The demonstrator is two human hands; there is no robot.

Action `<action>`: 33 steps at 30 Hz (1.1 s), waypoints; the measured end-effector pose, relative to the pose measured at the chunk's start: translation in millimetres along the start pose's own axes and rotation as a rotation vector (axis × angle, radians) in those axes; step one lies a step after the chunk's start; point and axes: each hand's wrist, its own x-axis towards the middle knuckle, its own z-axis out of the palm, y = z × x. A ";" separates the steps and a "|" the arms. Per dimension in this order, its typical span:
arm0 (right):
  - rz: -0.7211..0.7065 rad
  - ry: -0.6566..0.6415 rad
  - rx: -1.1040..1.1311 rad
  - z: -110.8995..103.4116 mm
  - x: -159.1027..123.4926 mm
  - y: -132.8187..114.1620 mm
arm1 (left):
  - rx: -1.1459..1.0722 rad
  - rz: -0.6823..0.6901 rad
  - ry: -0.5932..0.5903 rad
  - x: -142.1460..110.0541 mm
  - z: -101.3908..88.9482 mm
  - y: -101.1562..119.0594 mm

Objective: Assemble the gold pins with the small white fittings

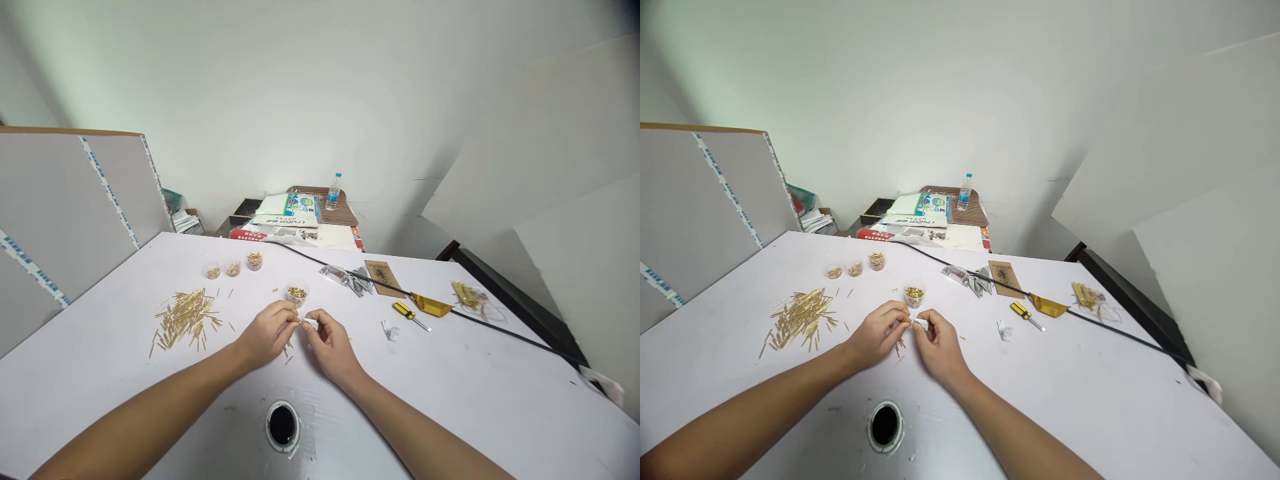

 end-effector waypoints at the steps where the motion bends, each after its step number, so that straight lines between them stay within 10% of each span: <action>1: -0.010 0.008 -0.016 -0.7 -0.1 -0.6 | -0.001 -0.004 -0.005 -0.7 0.4 -0.6; 33: 0.006 -0.037 0.013 -1.7 1.8 3.3 | -0.068 -0.146 0.015 -3.5 2.8 -4.7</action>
